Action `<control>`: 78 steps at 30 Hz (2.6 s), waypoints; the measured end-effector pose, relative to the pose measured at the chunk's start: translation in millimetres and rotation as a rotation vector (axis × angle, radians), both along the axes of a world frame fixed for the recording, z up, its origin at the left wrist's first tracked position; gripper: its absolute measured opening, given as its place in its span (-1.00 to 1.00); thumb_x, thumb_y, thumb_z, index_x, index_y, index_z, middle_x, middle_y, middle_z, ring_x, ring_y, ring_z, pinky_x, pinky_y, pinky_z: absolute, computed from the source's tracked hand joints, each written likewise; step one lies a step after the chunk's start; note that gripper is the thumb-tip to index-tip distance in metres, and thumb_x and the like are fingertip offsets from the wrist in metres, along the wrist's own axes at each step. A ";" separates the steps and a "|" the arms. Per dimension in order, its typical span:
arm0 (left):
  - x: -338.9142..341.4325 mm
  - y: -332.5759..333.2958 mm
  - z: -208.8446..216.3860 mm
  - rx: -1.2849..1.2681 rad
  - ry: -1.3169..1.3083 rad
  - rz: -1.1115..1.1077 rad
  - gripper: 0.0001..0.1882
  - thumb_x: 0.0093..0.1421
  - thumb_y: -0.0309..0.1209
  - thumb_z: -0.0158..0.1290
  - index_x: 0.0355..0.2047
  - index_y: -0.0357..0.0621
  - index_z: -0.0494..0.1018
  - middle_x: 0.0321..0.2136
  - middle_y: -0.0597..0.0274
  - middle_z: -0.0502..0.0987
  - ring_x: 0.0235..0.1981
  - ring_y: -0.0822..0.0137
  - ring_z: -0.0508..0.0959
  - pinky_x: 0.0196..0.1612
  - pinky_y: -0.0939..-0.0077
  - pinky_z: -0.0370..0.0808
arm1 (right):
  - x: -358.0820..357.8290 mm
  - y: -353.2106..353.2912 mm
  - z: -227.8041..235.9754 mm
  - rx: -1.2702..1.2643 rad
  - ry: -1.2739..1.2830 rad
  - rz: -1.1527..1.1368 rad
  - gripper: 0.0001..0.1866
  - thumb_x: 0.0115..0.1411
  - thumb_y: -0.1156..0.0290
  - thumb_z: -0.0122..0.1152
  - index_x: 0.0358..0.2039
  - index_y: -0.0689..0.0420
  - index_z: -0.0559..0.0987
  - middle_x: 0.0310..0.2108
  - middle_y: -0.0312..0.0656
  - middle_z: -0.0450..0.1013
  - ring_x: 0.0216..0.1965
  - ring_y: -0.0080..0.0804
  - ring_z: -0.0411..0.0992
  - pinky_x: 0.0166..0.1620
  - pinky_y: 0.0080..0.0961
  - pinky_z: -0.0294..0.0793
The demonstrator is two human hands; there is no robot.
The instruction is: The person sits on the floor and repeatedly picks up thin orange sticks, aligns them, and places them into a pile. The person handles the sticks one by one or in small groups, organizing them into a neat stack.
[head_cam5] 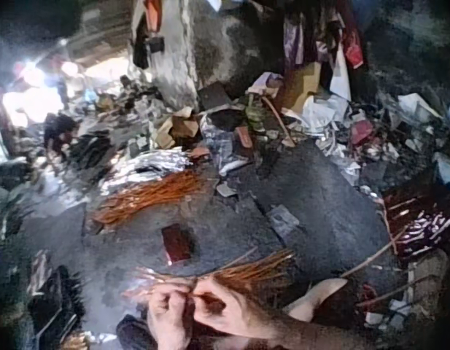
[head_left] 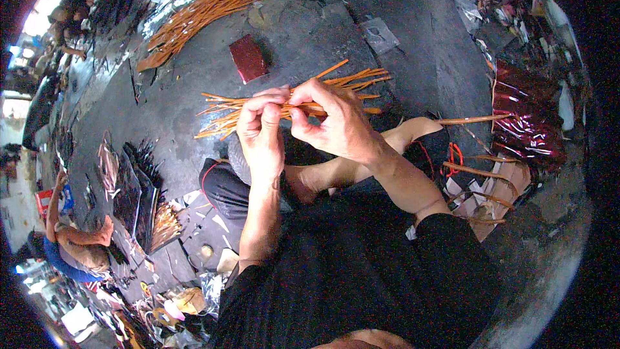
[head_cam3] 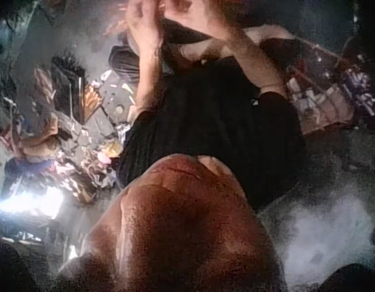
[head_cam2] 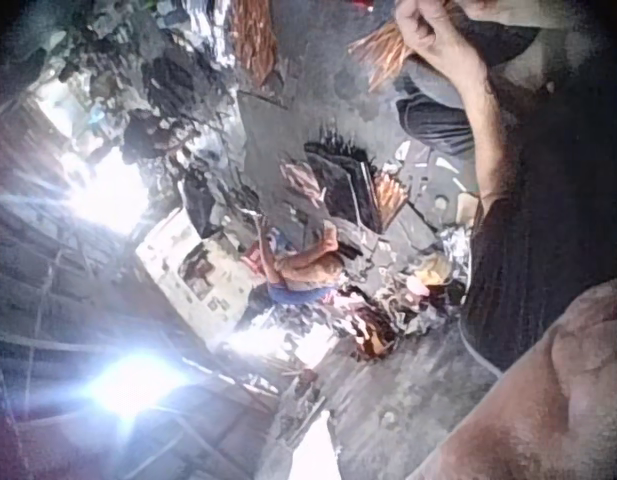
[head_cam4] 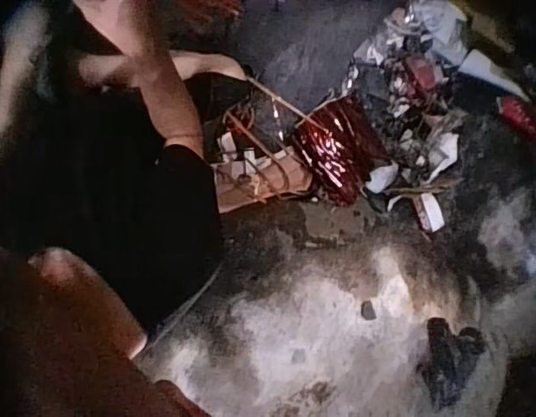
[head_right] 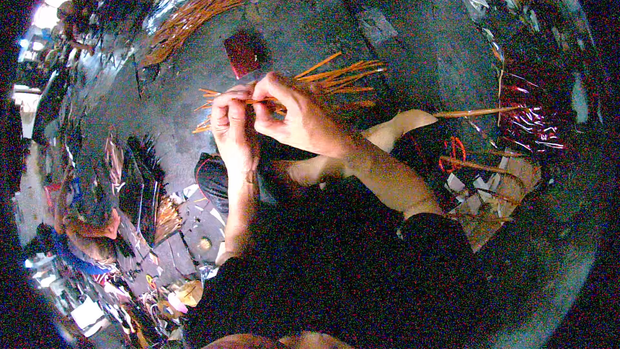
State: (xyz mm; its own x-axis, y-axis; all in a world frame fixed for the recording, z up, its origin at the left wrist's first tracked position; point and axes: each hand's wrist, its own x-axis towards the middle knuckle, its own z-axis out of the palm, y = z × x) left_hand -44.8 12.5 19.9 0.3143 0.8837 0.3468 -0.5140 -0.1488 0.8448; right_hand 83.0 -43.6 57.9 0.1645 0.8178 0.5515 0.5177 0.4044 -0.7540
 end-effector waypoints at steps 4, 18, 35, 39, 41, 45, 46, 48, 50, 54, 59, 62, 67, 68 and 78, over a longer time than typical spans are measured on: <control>-1.0 -5.0 1.3 -0.118 -0.177 0.006 -0.85 0.35 -0.36 -0.04 -0.21 -0.19 0.37 -0.27 0.08 0.53 -0.14 0.21 0.54 0.08 0.21 0.43 | 0.2 0.2 2.8 0.088 -0.081 -0.005 -0.78 0.01 0.50 0.31 -0.33 0.14 0.47 -0.44 -0.16 0.51 -0.41 -0.23 0.56 -0.34 -0.38 0.54; -77.0 38.6 8.0 -0.277 -0.385 0.176 -0.83 0.30 -0.34 0.02 -0.15 -0.09 0.43 -0.22 0.28 0.51 -0.13 0.30 0.51 -0.13 0.56 0.56 | 27.6 -21.4 0.1 0.035 -0.278 0.044 -0.75 -0.06 0.57 0.34 -0.35 0.12 0.49 -0.45 -0.21 0.53 -0.44 -0.29 0.56 -0.37 -0.43 0.53; -187.0 103.6 -18.6 -0.206 -0.429 0.285 -0.78 0.27 -0.40 0.07 -0.14 -0.25 0.43 -0.17 0.20 0.52 -0.12 0.33 0.54 -0.11 0.56 0.61 | 52.8 -45.1 -12.5 -0.035 -0.311 0.042 -0.75 -0.09 0.56 0.38 -0.39 0.12 0.50 -0.47 -0.22 0.53 -0.45 -0.29 0.55 -0.39 -0.40 0.53; -199.1 115.3 -27.6 -0.268 -0.459 0.289 -0.79 0.27 -0.43 0.06 -0.12 -0.25 0.43 -0.15 0.20 0.52 -0.12 0.33 0.54 -0.11 0.56 0.61 | 56.3 -47.5 -14.4 -0.047 -0.309 0.022 -0.76 -0.09 0.56 0.37 -0.39 0.12 0.50 -0.46 -0.22 0.53 -0.44 -0.28 0.55 -0.38 -0.40 0.53; -213.7 118.4 -34.5 -0.269 -0.453 0.323 -0.79 0.27 -0.43 0.06 -0.12 -0.25 0.42 -0.13 0.20 0.51 -0.11 0.34 0.53 -0.11 0.57 0.61 | 55.6 -47.9 -17.1 -0.060 -0.292 0.043 -0.76 -0.08 0.56 0.37 -0.39 0.12 0.50 -0.46 -0.21 0.53 -0.44 -0.28 0.55 -0.38 -0.39 0.52; -239.1 112.6 -46.2 -0.269 -0.423 0.348 -0.78 0.28 -0.40 0.05 -0.12 -0.25 0.43 -0.13 0.20 0.50 -0.12 0.37 0.52 -0.10 0.59 0.58 | 43.5 -37.8 -8.8 -0.061 -0.341 0.047 -0.76 -0.08 0.57 0.37 -0.38 0.14 0.51 -0.46 -0.20 0.52 -0.44 -0.26 0.54 -0.36 -0.38 0.52; -247.0 112.3 -49.1 -0.262 -0.349 0.448 -0.77 0.30 -0.37 0.04 -0.12 -0.26 0.42 -0.15 0.18 0.49 -0.14 0.35 0.52 -0.11 0.60 0.56 | 38.5 -34.3 -13.9 -0.058 -0.350 0.065 -0.77 -0.08 0.56 0.36 -0.38 0.14 0.51 -0.47 -0.20 0.51 -0.43 -0.25 0.54 -0.36 -0.38 0.51; -266.7 103.1 -51.4 -0.238 -0.241 0.634 -0.75 0.29 -0.36 0.06 -0.11 -0.25 0.41 -0.20 0.14 0.49 -0.14 0.31 0.51 -0.16 0.55 0.53 | 15.8 -27.1 -23.7 -0.091 -0.300 0.162 -0.77 -0.07 0.57 0.34 -0.38 0.14 0.51 -0.47 -0.19 0.51 -0.43 -0.25 0.54 -0.35 -0.38 0.51; -296.6 88.2 -61.4 -0.229 0.070 0.914 -0.69 0.26 -0.36 0.09 -0.05 -0.25 0.38 -0.23 0.12 0.51 -0.17 0.28 0.52 -0.16 0.49 0.52 | -10.3 -19.8 -37.0 -0.148 -0.305 0.259 -0.81 -0.04 0.56 0.31 -0.38 0.13 0.50 -0.49 -0.19 0.50 -0.43 -0.25 0.54 -0.35 -0.39 0.50; -333.5 54.6 -77.2 0.129 1.387 1.415 -0.62 0.11 -0.42 0.15 -0.05 -0.25 0.44 -0.24 -0.02 0.58 -0.22 0.11 0.56 -0.03 0.28 0.44 | -44.0 -9.4 -76.1 -0.322 -0.327 0.411 -0.88 0.09 0.46 0.16 -0.42 0.11 0.38 -0.52 -0.13 0.37 -0.45 -0.10 0.43 -0.40 -0.22 0.41; -172.9 23.1 -28.2 0.180 0.935 -0.026 -0.76 0.11 -0.42 0.14 -0.19 -0.12 0.55 -0.19 0.08 0.56 -0.13 0.17 0.54 0.00 0.30 0.43 | -52.0 1.5 -81.7 -0.383 -0.369 0.435 -0.87 0.10 0.45 0.15 -0.41 0.11 0.37 -0.53 -0.09 0.38 -0.47 -0.04 0.43 -0.41 -0.17 0.39; -115.8 -3.1 -28.6 0.301 0.904 -0.269 -0.72 0.21 -0.34 0.11 -0.11 -0.18 0.45 -0.19 0.07 0.56 -0.17 0.11 0.59 -0.19 0.30 0.55 | -38.7 3.5 -66.3 -0.433 -0.370 0.343 -0.87 0.09 0.46 0.22 -0.37 0.14 0.45 -0.46 -0.07 0.48 -0.42 -0.10 0.51 -0.35 -0.26 0.47; -97.6 -13.1 -43.7 0.445 0.855 -0.141 -0.80 0.21 -0.38 0.10 -0.19 -0.17 0.50 -0.30 0.11 0.57 -0.24 0.08 0.59 -0.20 0.31 0.53 | -19.5 -5.3 -41.1 -0.529 -0.341 0.338 -0.87 0.08 0.50 0.25 -0.35 0.20 0.50 -0.42 -0.09 0.52 -0.35 -0.19 0.54 -0.26 -0.37 0.48; -93.9 -13.6 -44.1 0.488 0.855 -0.128 -0.82 0.20 -0.38 0.10 -0.22 -0.17 0.51 -0.31 0.11 0.56 -0.26 0.09 0.59 -0.21 0.31 0.53 | -16.9 -6.7 -41.4 -0.503 -0.323 0.348 -0.87 0.08 0.48 0.25 -0.36 0.18 0.49 -0.43 -0.09 0.51 -0.37 -0.16 0.54 -0.27 -0.34 0.49; -98.1 -20.0 -39.0 0.612 0.871 0.167 -0.85 0.06 -0.53 0.22 -0.32 -0.17 0.55 -0.35 0.16 0.61 -0.33 0.20 0.62 -0.27 0.41 0.55 | 0.3 -14.2 -23.7 -0.346 -0.403 0.322 -0.83 0.00 0.53 0.28 -0.36 0.16 0.50 -0.43 -0.14 0.50 -0.40 -0.18 0.52 -0.33 -0.33 0.48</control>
State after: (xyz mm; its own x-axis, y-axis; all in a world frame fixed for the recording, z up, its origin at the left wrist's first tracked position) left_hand -142.8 -7.5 -19.1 0.5578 0.6910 0.4597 0.2945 -0.6827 0.6687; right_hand 83.3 -57.9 34.2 -0.2865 0.9341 0.2130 0.6816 0.3550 -0.6398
